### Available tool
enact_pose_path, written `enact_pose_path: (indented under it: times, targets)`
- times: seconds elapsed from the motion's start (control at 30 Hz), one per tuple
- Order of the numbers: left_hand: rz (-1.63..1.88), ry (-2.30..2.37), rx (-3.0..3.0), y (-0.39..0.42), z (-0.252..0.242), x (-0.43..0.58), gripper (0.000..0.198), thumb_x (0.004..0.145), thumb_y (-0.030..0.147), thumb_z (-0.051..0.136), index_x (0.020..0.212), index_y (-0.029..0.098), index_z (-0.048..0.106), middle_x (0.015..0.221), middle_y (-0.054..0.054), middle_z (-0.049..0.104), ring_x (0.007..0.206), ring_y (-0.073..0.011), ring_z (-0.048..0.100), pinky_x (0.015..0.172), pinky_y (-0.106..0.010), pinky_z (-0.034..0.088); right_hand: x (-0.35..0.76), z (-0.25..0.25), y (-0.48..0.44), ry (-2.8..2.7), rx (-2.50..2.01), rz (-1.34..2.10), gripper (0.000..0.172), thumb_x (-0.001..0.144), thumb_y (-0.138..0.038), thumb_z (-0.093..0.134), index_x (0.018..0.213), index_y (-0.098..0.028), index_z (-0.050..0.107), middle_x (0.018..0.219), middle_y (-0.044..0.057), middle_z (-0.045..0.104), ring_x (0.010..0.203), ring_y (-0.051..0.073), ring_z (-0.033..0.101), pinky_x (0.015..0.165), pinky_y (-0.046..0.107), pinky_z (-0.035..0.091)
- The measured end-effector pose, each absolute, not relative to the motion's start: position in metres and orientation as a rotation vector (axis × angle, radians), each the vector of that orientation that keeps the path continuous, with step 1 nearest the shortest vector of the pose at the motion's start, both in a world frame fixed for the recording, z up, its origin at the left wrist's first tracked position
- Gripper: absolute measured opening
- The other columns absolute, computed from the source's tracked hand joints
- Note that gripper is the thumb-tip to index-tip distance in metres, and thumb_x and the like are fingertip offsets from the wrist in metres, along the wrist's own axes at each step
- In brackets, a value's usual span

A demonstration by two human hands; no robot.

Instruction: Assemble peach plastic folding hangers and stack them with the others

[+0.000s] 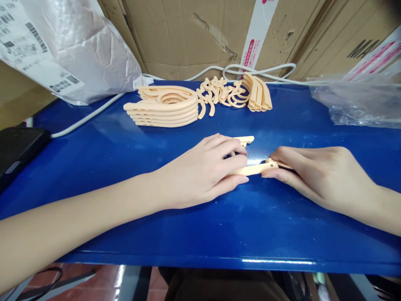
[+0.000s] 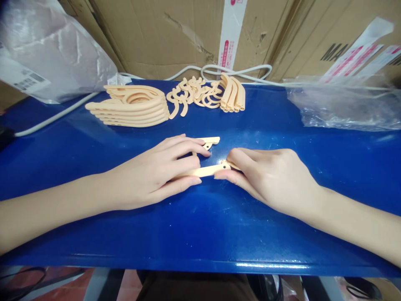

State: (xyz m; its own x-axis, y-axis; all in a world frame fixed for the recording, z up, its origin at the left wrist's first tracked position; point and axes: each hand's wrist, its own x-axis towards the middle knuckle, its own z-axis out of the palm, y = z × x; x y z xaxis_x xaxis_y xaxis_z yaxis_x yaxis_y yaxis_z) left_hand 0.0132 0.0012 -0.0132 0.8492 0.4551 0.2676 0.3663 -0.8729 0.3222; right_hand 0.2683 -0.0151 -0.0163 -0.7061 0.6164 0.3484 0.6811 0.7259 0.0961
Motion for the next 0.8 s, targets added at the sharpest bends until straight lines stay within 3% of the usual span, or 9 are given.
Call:
enact_pose_path:
  times: [0.63, 0.8]
  targets:
    - [0.492, 0.618, 2.768, 0.0013, -0.0123, 0.0132, 0.024, 0.101, 0.027, 0.040, 0.096, 0.014, 0.060, 0.127, -0.014, 0.058, 0.123, -0.0257, 0.048, 0.108, -0.044, 0.036, 0.2647, -0.0114, -0.0100, -2.658, -1.034, -0.078, 0.048, 0.101, -0.052, 0.033, 0.081, -0.018, 0.060, 0.061, 0.000, 0.064, 0.048, 0.015, 0.062, 0.044, 0.025, 0.030]
    - [0.479, 0.627, 2.803, 0.0010, -0.0121, 0.0132, 0.026, 0.101, 0.028, 0.040, 0.096, 0.013, 0.061, 0.128, -0.015, 0.058, 0.126, -0.0268, 0.047, 0.109, -0.044, 0.036, 0.2675, -0.0161, -0.0073, -2.689, -1.036, -0.016, 0.046, 0.100, -0.052, 0.033, 0.077, -0.019, 0.056, 0.056, -0.001, 0.058, 0.043, 0.013, 0.055, 0.044, 0.025, 0.026]
